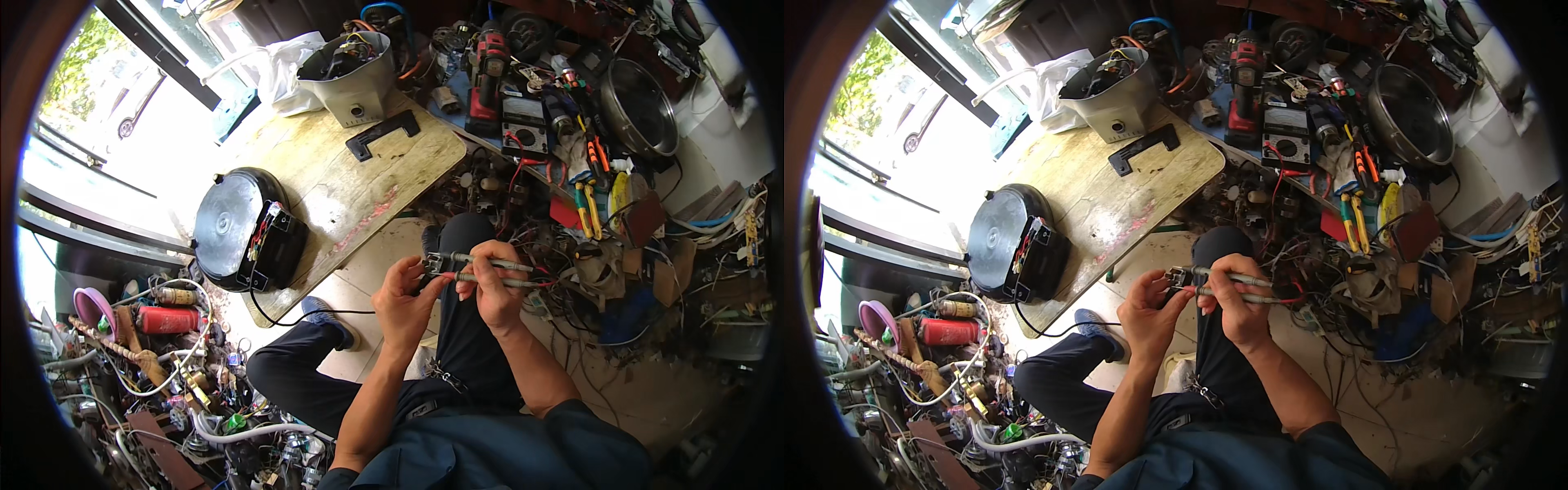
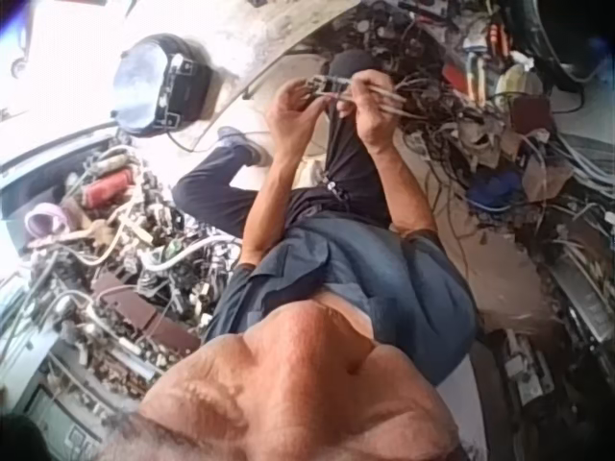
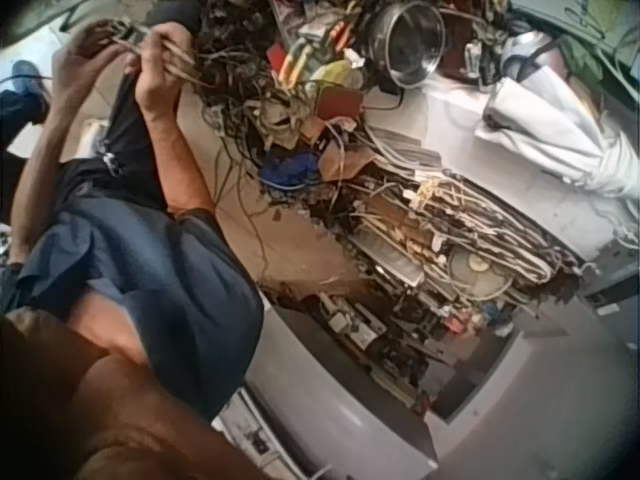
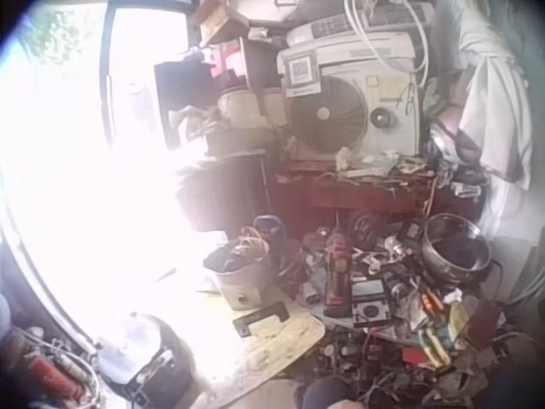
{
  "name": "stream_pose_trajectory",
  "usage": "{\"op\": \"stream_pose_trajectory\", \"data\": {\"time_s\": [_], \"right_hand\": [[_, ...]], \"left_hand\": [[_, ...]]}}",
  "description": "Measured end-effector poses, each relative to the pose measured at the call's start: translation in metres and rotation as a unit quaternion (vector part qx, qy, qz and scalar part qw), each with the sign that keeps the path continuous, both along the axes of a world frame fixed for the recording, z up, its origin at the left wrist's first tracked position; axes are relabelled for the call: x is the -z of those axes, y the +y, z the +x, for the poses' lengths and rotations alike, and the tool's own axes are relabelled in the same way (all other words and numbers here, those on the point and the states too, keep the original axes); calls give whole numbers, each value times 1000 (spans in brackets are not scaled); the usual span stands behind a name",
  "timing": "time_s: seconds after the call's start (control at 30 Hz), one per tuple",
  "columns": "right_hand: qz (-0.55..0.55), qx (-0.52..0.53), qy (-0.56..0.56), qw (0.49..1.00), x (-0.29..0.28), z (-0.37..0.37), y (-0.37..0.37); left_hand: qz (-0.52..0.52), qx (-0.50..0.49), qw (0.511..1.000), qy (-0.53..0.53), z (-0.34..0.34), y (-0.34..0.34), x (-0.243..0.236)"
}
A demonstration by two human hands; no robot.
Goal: The person disassembles a black electric grill by removing screws from the base with a power drill, then uses a multimeter to test the internal wiring. They manipulate wires and components within the exposed control box and reattach the base cover.
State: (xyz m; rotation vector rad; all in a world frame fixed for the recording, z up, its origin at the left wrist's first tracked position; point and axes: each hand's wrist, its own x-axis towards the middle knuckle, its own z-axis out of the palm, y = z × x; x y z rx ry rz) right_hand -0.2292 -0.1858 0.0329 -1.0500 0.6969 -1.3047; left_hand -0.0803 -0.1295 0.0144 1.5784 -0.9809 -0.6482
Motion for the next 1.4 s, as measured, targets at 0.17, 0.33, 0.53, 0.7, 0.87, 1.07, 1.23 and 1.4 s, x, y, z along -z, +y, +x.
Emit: {"op": "stream_pose_trajectory", "data": {"time_s": [0.17, 0.33, 0.53, 0.7, 0.87, 1.07, 1.23, 1.4], "right_hand": [[-11, 7, 8, 1000, 6, 6, 2], [-86, 27, 22, 996, 6, 5, 2], [-100, 41, 39, 993, 7, 5, 3], [-103, 45, 35, 993, 8, 4, 3], [-98, 38, 35, 994, 5, 4, 4], [2, 15, -30, 999, 12, -4, 6], [121, -40, -134, 983, 11, -13, -12], [146, -72, -107, 981, 8, -17, -16]], "left_hand": [[-18, -9, 999, -34, 0, 4, 9], [-18, -11, 999, -48, -2, 4, 7], [-16, -15, 1000, -15, -3, 4, 12], [-12, -14, 1000, -14, -5, 4, 9], [-16, -22, 998, -48, -4, 6, 11], [-13, -5, 999, -48, -6, 4, 4], [-17, 52, 996, -66, 4, 9, 3], [-39, 83, 989, -113, 5, 12, 2]]}}
